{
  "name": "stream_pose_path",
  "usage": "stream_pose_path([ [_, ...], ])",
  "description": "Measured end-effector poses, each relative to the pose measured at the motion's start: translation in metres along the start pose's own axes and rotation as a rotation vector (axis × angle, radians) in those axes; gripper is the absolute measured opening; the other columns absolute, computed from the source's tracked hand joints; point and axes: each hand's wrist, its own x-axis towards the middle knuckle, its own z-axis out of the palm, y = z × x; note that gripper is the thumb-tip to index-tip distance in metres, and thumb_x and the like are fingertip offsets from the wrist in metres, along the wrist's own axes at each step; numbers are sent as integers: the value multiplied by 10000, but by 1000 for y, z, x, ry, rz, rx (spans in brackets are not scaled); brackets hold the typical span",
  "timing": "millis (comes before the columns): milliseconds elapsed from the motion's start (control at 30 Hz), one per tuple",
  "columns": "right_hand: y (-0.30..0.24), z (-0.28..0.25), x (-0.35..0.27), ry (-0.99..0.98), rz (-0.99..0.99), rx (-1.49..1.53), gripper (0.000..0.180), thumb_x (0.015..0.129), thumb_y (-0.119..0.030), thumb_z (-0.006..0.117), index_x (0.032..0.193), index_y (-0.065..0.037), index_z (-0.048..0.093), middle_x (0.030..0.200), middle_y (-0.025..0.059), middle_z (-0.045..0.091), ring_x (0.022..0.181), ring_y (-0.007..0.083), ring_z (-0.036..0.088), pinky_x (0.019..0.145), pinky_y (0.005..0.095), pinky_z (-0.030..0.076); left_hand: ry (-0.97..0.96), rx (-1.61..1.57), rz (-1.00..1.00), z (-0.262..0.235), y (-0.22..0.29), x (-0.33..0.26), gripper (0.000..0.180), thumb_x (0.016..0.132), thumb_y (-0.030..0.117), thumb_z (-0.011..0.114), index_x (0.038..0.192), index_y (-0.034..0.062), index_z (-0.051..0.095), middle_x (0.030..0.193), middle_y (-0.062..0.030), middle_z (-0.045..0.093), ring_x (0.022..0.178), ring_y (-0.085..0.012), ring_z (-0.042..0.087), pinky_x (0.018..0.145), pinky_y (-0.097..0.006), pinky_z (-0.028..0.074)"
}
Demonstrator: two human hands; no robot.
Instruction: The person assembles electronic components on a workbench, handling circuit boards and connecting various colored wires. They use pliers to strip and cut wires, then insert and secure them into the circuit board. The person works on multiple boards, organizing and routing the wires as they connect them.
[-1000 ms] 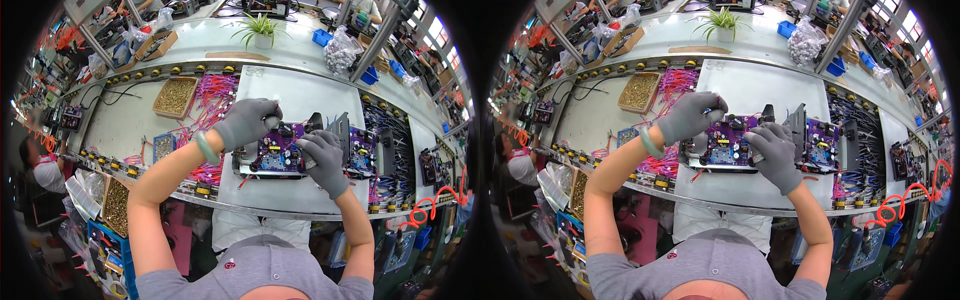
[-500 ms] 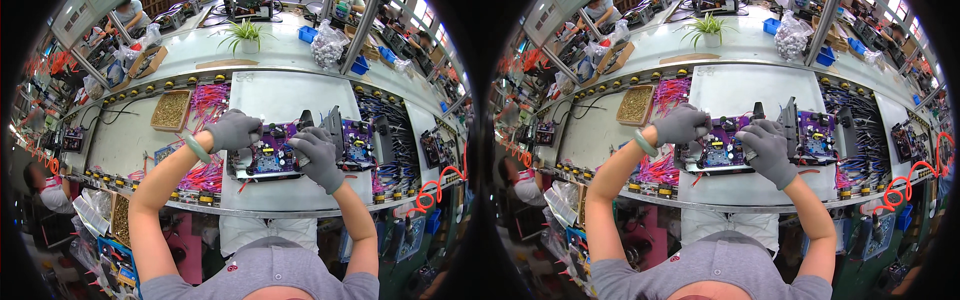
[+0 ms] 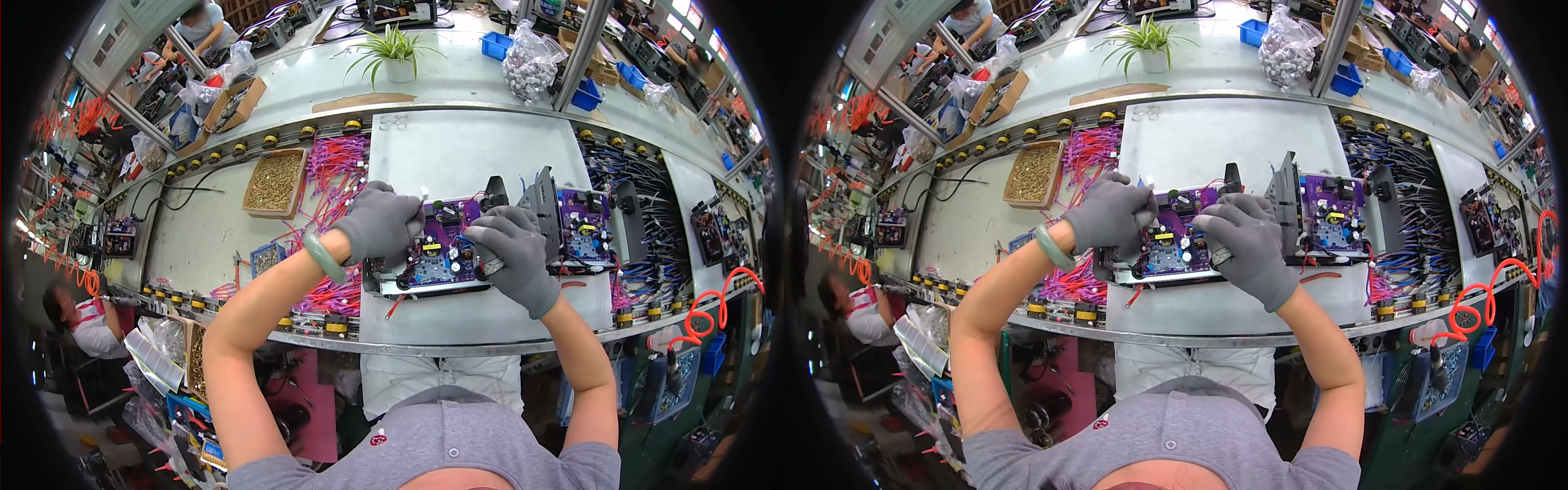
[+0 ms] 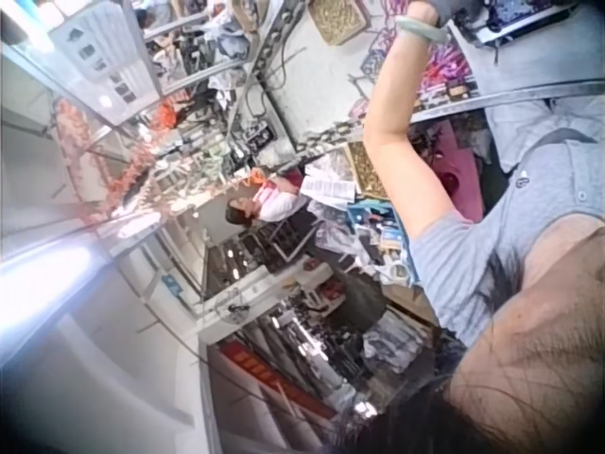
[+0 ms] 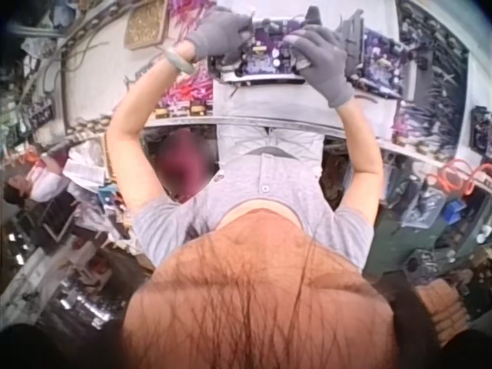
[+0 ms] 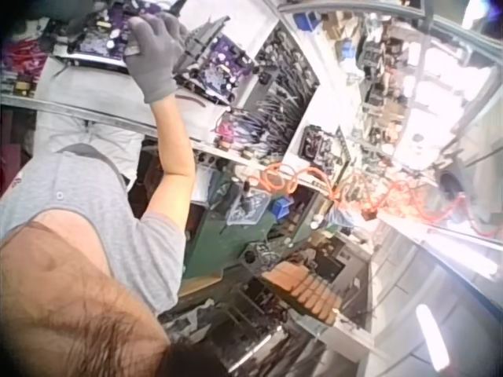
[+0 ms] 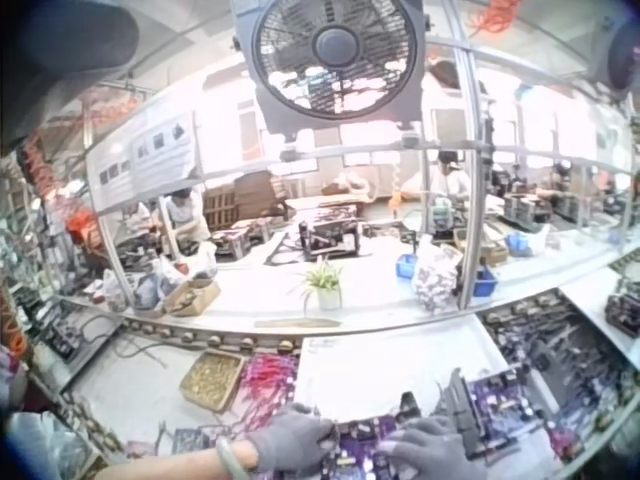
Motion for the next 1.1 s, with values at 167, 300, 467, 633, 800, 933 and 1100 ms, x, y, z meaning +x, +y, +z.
stream_pose_path([
  [167, 0, 0, 0, 0, 2, 1, 243, 765, -104, 718, 997, -175, 705, 1011, -13, 702, 1012, 237, 638, 892, 414, 445, -112, 60, -48, -5, 9, 7, 188, 870, 305, 609, 961, 151, 664, 847, -100, 698, 916, -303, 675, 1080, -451, 370],
  [300, 0, -3, -1, -22, -16, -23, 253, 758, -103, 721, 1001, -173, 704, 1010, -11, 702, 1009, 238, 639, 888, 415, 445, -228, 197, 93, -22, 0, 14, 343, 906, 414, 576, 1039, 120, 692, 1011, -116, 692, 1010, -280, 667, 1022, -474, 387],
  [467, 0, 0, -1, -11, 15, 18, 265, 741, -101, 728, 995, -176, 704, 1004, -13, 701, 1009, 238, 639, 885, 413, 444, -468, 298, 16, -32, 6, 26, 485, 901, 523, 593, 1116, 97, 679, 1086, -137, 681, 1025, -303, 671, 923, -491, 426],
  [633, -1, 0, -1, -2, 21, 9, 264, 743, -98, 729, 992, -182, 704, 1001, -14, 701, 1010, 234, 640, 888, 409, 444, -316, 266, -31, -32, 5, 27, 653, 834, 564, 676, 1285, 100, 591, 1086, -156, 670, 1053, -340, 657, 914, -478, 464],
  [800, -9, -12, 10, -84, 3, -28, 238, 777, -101, 725, 1004, -169, 705, 997, 10, 701, 964, 256, 660, 856, 413, 482, 146, -337, 78, -10, -7, 8, 509, 853, 354, 748, 1288, 128, 611, 966, -112, 720, 919, -306, 703, 819, -393, 547],
  [933, -22, -2, 33, -79, 214, 253, 230, 850, -93, 672, 1077, -59, 678, 954, 124, 690, 751, 314, 661, 681, 387, 522, 395, -195, 107, -17, -6, -11, 162, 863, 209, 714, 1004, 130, 713, 771, -85, 704, 728, -266, 697, 684, -379, 543],
  [1100, -43, 55, 52, -154, 351, 360, 179, 873, -109, 643, 1034, -61, 703, 884, 167, 688, 764, 335, 671, 676, 395, 526, 617, 78, 218, -11, 0, -37, 95, 843, 202, 722, 885, 120, 695, 712, -52, 686, 658, -252, 662, 700, -409, 497],
])
